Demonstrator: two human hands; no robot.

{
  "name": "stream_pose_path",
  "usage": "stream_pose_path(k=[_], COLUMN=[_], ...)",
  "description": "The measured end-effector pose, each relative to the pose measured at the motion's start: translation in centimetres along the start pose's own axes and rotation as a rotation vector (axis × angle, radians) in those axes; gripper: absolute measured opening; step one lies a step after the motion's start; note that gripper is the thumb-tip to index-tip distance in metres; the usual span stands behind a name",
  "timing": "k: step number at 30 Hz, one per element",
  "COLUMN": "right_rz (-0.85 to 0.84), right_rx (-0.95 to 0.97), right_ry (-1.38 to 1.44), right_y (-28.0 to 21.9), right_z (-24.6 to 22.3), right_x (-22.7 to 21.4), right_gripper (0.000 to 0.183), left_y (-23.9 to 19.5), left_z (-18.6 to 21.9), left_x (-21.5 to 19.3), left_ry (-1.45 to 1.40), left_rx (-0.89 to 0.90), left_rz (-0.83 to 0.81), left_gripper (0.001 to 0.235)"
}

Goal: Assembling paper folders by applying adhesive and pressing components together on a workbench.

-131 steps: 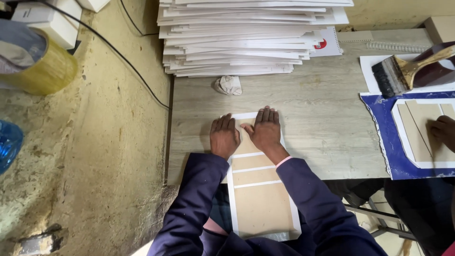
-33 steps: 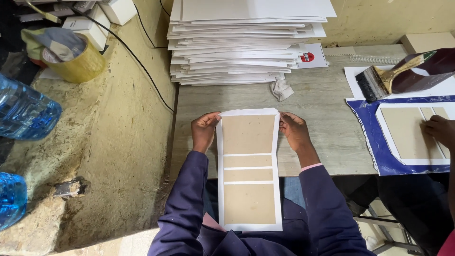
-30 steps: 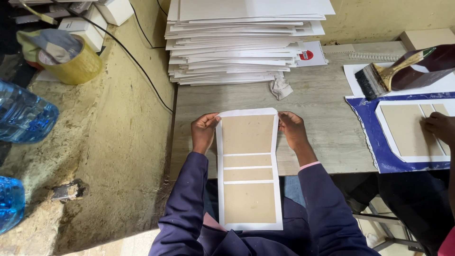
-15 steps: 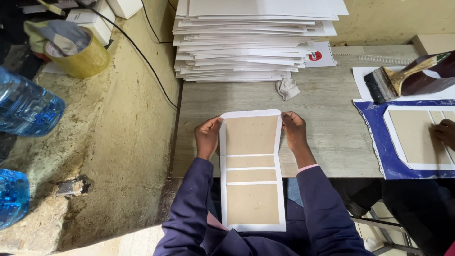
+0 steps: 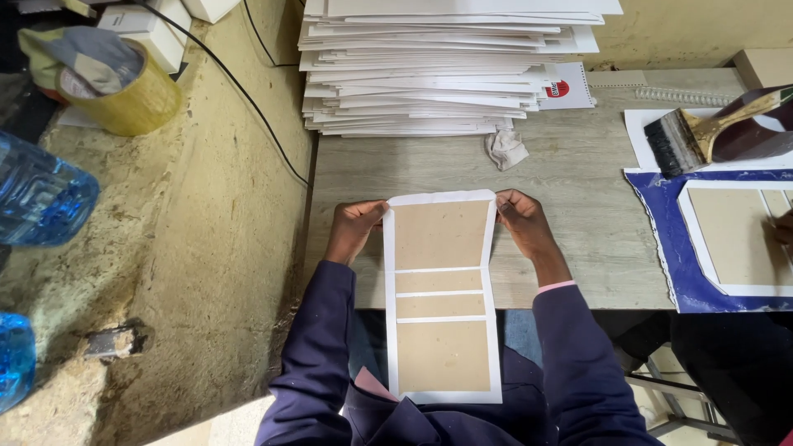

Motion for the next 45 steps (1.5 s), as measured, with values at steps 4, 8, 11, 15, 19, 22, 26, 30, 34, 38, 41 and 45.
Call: stream_pose_path(k=[4,8,11,15,19,22,26,30,34,38,41,45], right_rz=[-0.231,-0.365,-0.559,-0.689,-0.815,-0.700,-0.541,-0.503,-0.682,-0.677,-0.437,-0.426], right_rx=[-0.019,-0.143,-0.156,-0.124,-0.154,-0.184,-0.488,-0.560,-0.268,0.132,-0.076,-0.307], right_ry=[-0.280,-0.634,-1.277,-1.348,-1.413,-1.431,-1.498,-1.473,-1.410,-1.630,-1.766,-1.708], right_y=[1.6,6.0,7.4,6.6,7.1,5.6,1.9,0.1,2.4,0.1,-1.2,0.0], right_z=[-1.8,4.0,7.8,6.8,8.9,8.3,12.6,10.1,8.1,3.4,6.3,7.5], right_x=[-0.1,0.1,3.4,10.7,14.0,14.2,13.6,14.4,12.7,11.9,12.0,9.9], right_gripper=[0.019,0.014,0.024,0.059,0.053,0.052,0.038,0.024,0.058,0.111,0.099,0.074], left_y=[0.7,9.1,11.4,10.3,5.6,3.9,2.6,3.0,2.5,2.1,1.5,1.4], left_z=[2.6,-2.5,-5.5,-5.8,-6.9,-8.5,-5.0,-5.8,-5.3,-5.4,-4.6,-4.3], left_x=[0.7,-0.6,-0.3,1.5,5.7,5.5,6.1,6.4,6.3,6.3,6.7,7.0], left_ry=[0.261,0.706,1.030,1.141,1.684,1.394,1.287,1.217,1.204,1.203,1.210,1.182], left_rx=[0.023,0.208,0.233,0.323,0.610,0.885,0.879,0.859,0.905,0.925,0.933,0.918], left_rz=[-0.127,-0.004,0.148,0.241,0.467,0.583,0.602,0.491,0.583,0.613,0.632,0.541], left_gripper=[0.021,0.009,0.013,0.013,0.014,0.018,0.025,0.039,0.027,0.023,0.022,0.038])
Point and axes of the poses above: each hand's wrist, its own y-axis towards the middle knuckle, its own x-axis out of the palm, z = x × y, the point moved 6 cm from there along y, towards the middle knuckle, and after that the axes turned 12 degrees about -x, right-handed, at the moved point
